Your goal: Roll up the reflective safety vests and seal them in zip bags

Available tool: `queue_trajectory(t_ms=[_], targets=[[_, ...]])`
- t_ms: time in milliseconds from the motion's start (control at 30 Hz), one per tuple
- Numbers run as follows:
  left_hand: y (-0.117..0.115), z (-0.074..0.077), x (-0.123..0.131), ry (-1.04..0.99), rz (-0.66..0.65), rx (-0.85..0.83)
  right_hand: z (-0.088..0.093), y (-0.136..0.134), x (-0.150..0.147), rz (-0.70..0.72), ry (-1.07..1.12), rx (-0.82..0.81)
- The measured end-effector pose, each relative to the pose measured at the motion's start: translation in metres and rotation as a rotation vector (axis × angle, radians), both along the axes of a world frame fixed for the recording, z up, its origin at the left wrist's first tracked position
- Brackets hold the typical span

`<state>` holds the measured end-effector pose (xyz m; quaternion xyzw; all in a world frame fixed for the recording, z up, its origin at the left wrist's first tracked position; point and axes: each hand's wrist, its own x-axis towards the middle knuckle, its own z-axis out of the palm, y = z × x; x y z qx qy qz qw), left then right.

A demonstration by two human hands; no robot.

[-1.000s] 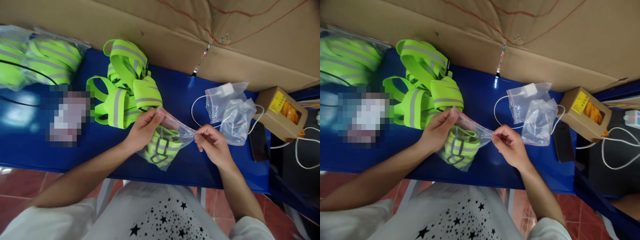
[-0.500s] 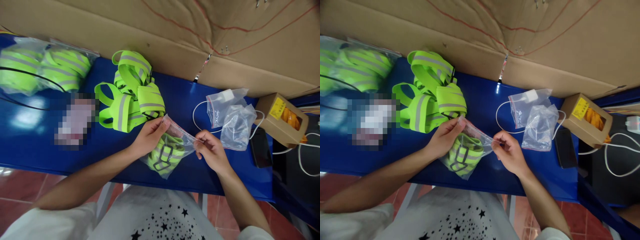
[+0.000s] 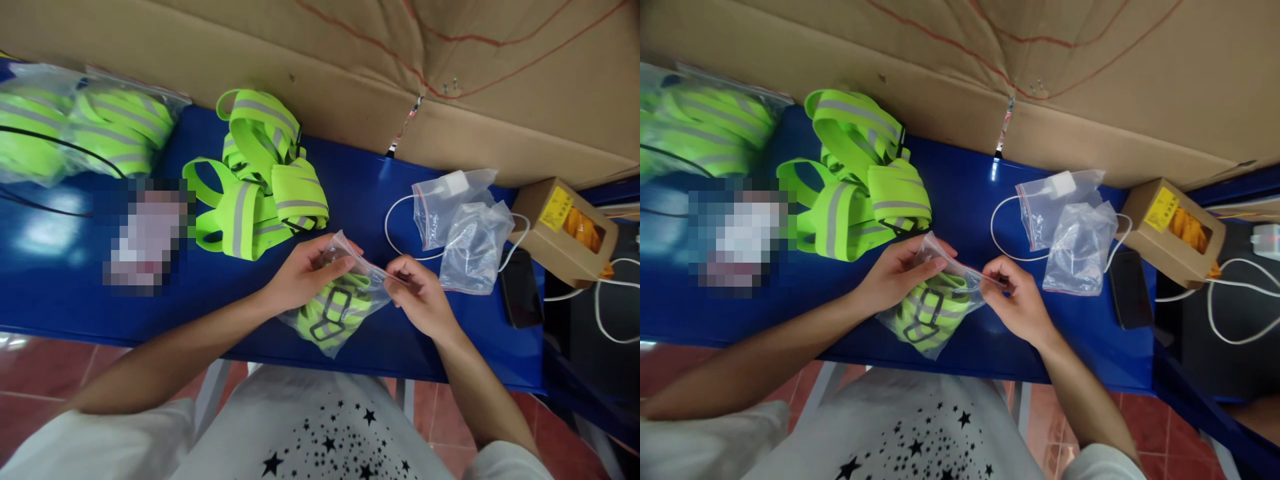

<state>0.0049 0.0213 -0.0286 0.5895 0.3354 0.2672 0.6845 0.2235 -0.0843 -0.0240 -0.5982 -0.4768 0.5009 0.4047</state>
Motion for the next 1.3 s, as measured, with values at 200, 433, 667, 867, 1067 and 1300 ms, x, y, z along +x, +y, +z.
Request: queue_trajectory(t_ms=[200,433,667,867,1067,1300], targets=[[-0.005,0.0,0.006,0.024,0.072,-0.064,-0.004,0.0,-0.003,-0.026,-0.021,0.003],[-0.008,-0.001,0.008,0.003,0.046,-0.084,-0.001,0.002,-0.005,-0.003,-0.021,-0.008],[-0.009,-0.003,0.007,0.038,-0.012,-0.041,-0.003,0.001,-0.005,0.026,0.009,-0.032],[-0.011,-0.005,0.006,0.11,-0.061,-0.049,0.0,0.002,-0.005,0.027,-0.031,-0.028],[-0.014,-0.004,0.007,0.108,-0.105,-0.05,0.001,0.0,-0.006,0.071,-0.021,-0.05],[-0.017,-0.004,0.009,0.11,-0.148,-0.061,-0.001,-0.002,-0.007,0.088,-0.075,-0.036]])
